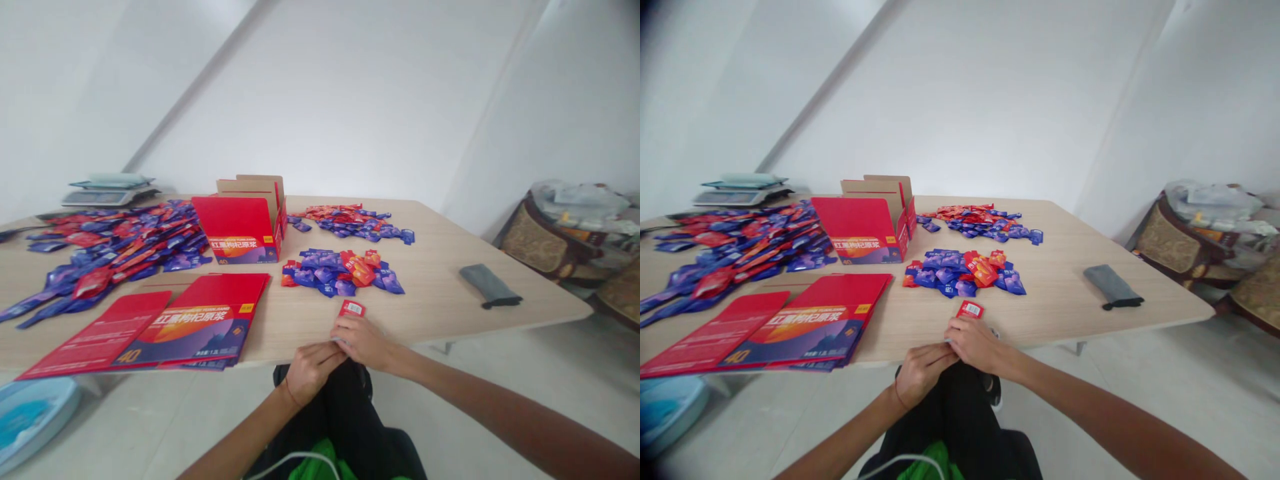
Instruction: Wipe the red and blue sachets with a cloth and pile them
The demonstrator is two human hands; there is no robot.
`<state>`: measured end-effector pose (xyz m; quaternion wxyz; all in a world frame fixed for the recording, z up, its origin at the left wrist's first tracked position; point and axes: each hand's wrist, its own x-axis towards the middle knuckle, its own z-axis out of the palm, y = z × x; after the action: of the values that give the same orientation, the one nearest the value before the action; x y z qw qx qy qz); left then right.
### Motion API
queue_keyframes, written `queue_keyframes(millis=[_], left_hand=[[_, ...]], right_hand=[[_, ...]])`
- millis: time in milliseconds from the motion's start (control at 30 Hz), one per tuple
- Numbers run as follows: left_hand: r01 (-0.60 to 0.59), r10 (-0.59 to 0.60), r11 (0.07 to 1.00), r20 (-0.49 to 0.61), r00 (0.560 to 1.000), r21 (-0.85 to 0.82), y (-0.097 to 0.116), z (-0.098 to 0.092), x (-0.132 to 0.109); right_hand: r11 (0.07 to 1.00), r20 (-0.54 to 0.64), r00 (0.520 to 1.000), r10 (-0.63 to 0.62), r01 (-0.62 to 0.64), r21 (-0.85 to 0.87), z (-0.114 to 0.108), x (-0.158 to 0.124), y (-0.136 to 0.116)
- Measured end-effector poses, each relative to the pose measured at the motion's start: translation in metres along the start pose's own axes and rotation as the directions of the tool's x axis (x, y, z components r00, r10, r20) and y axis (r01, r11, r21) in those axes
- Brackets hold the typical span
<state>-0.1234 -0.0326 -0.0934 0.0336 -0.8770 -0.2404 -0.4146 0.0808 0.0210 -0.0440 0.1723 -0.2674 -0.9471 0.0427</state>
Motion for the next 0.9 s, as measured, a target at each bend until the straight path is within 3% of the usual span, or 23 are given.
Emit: queue_keyframes(millis=[100, 200, 267, 333, 433, 567, 667, 800, 900], left_hand=[[-0.008, 0.008, 1.000, -0.031, 0.999, -0.006, -0.003, 0.003, -0.003], [0.002, -0.002, 1.000, -0.049, 0.999, 0.000, -0.004, 0.006, -0.007], [0.024, -0.024, 1.000, -0.048, 0.999, -0.002, -0.004, 0.008, -0.009], [0.040, -0.041, 0.999, -0.046, 0.998, -0.012, -0.004, 0.009, -0.009], [0.042, -0.043, 0.999, -0.037, 0.998, -0.027, -0.004, 0.007, -0.008], [0.044, -0.045, 0.998, -0.023, 0.999, -0.041, -0.004, 0.005, -0.007], [0.030, -0.032, 0.998, -0.040, 0.999, -0.053, -0.005, 0.007, -0.009], [0.043, -0.045, 0.998, -0.055, 0.997, -0.045, -0.006, 0.010, -0.012], [0.055, -0.056, 0.998, -0.032, 0.998, -0.030, -0.005, 0.008, -0.010]], right_hand=[[0.993, -0.012, 0.994, 0.113, -0.113, -0.044, 0.005, 0.003, 0.030], [0.958, -0.055, 0.959, 0.277, -0.280, -0.062, -0.008, 0.004, 0.061], [0.945, -0.087, 0.943, 0.321, -0.324, -0.032, -0.020, 0.005, 0.069], [0.954, -0.162, 0.941, 0.299, -0.299, 0.025, -0.028, 0.007, 0.061], [0.982, -0.222, 0.959, 0.175, -0.154, 0.108, -0.025, 0.006, 0.032], [0.993, -0.020, 1.000, 0.000, 0.002, 0.121, -0.006, 0.004, 0.007], [0.993, 0.028, 0.996, 0.090, -0.092, 0.068, 0.000, 0.009, 0.018], [0.938, -0.056, 0.938, 0.342, -0.344, -0.032, -0.007, 0.019, 0.045], [0.911, -0.129, 0.906, 0.404, -0.410, -0.029, -0.014, 0.020, 0.050]])
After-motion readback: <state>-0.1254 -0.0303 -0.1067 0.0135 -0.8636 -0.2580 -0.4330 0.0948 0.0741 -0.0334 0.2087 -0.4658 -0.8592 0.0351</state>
